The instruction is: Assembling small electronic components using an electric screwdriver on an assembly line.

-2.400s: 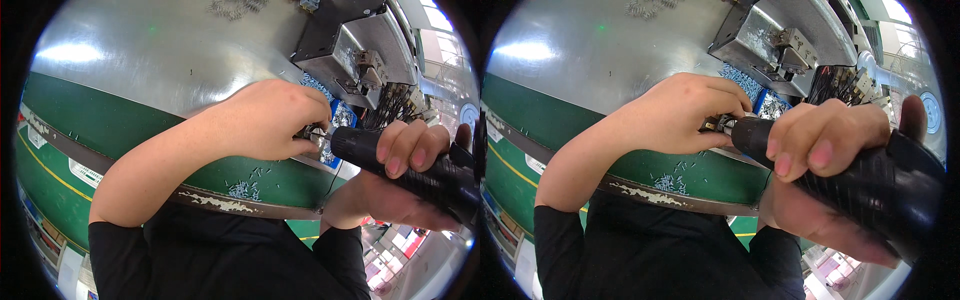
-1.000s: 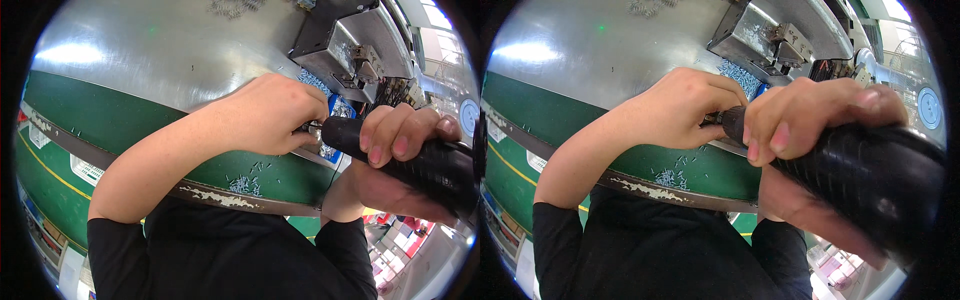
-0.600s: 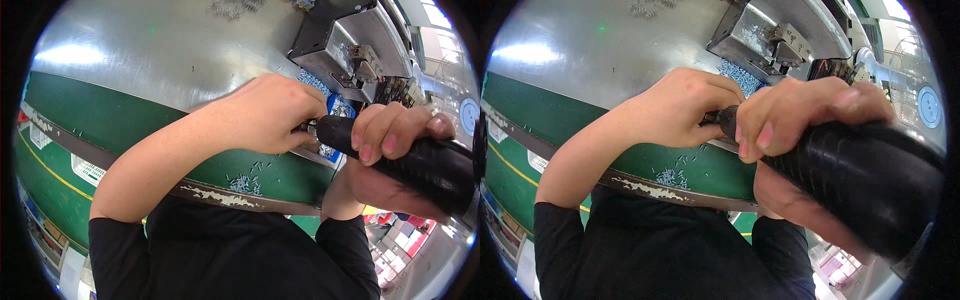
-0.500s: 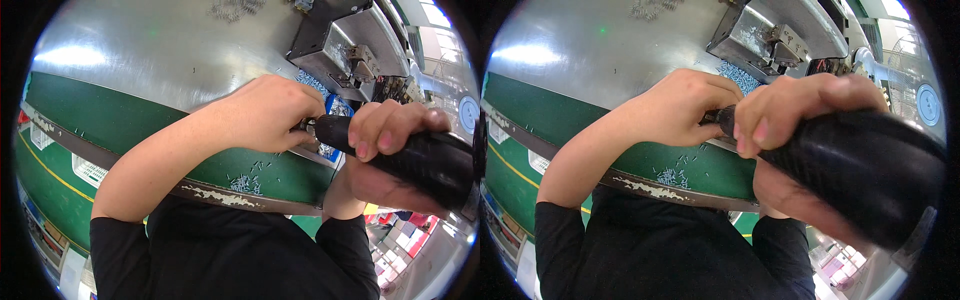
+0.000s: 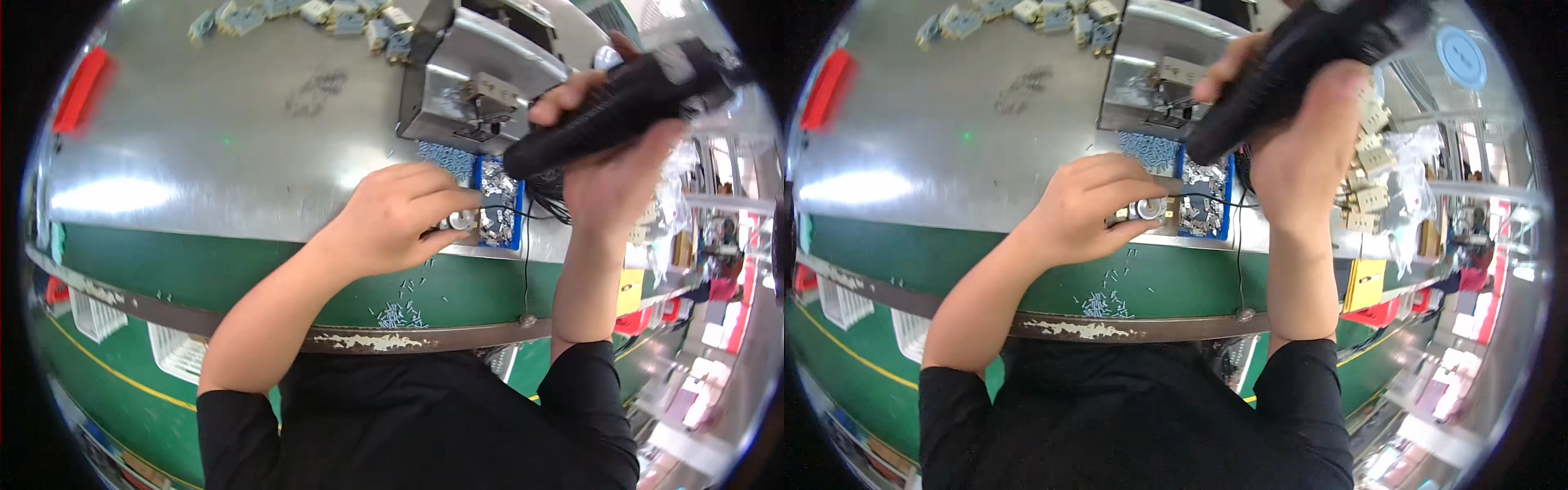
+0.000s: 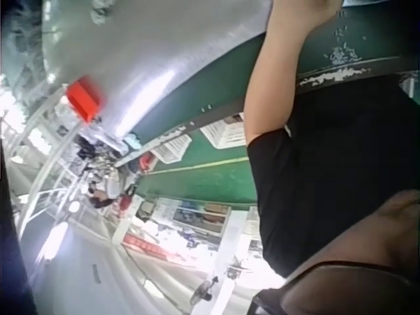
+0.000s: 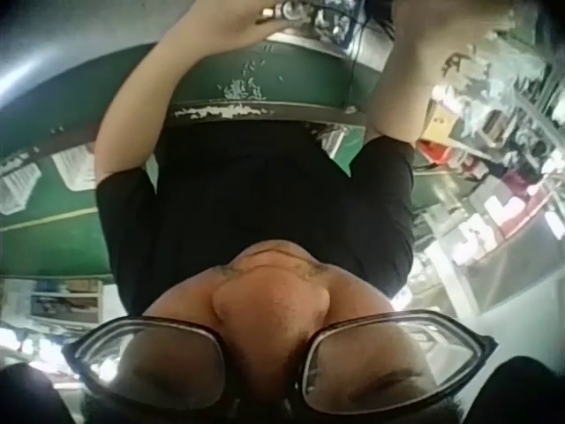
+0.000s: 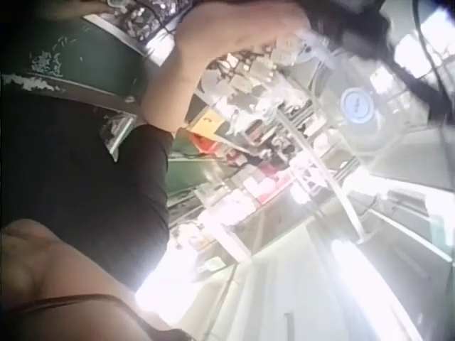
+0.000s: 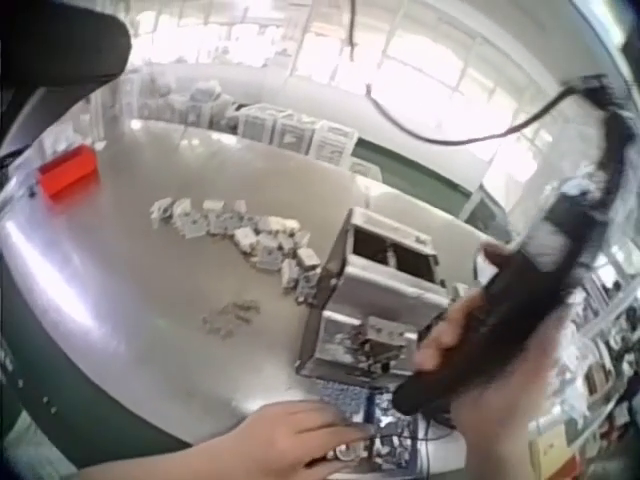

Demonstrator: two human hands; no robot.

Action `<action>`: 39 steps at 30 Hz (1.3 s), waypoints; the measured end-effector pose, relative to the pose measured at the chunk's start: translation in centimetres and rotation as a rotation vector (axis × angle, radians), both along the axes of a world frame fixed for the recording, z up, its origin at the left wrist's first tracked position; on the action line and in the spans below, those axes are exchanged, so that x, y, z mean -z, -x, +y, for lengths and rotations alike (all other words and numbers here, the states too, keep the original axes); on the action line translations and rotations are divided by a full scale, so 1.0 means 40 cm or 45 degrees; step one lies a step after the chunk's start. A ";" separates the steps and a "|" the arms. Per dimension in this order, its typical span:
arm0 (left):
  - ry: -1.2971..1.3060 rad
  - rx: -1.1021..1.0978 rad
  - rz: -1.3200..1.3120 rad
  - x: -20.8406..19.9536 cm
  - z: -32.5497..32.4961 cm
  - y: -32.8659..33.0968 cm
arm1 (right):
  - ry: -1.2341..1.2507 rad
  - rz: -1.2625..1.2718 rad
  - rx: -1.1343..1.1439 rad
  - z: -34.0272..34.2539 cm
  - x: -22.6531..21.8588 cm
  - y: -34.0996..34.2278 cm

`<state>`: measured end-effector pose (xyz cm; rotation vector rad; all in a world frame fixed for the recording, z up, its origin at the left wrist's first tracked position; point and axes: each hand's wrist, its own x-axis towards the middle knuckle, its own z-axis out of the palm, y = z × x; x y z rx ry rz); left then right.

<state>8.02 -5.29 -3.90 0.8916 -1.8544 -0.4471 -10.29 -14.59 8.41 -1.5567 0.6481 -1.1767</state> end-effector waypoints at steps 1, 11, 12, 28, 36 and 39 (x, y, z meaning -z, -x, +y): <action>0.023 0.040 -0.023 -0.001 0.002 0.005 | 0.021 0.087 -0.047 0.005 -0.001 0.011; -0.137 0.135 0.059 -0.015 0.040 0.006 | 0.127 0.736 -0.101 0.106 -0.047 0.055; -0.154 0.142 0.051 -0.018 0.038 0.008 | 0.251 0.733 0.056 0.115 -0.045 0.063; 0.195 -0.187 0.074 -0.077 0.065 0.041 | 0.841 1.116 0.119 0.225 0.133 0.115; 0.359 -0.230 -0.071 -0.107 0.072 0.025 | 0.988 1.030 0.241 0.223 0.158 0.109; 0.289 -0.251 -0.113 -0.111 0.081 0.015 | 1.168 0.994 0.214 0.204 0.156 0.105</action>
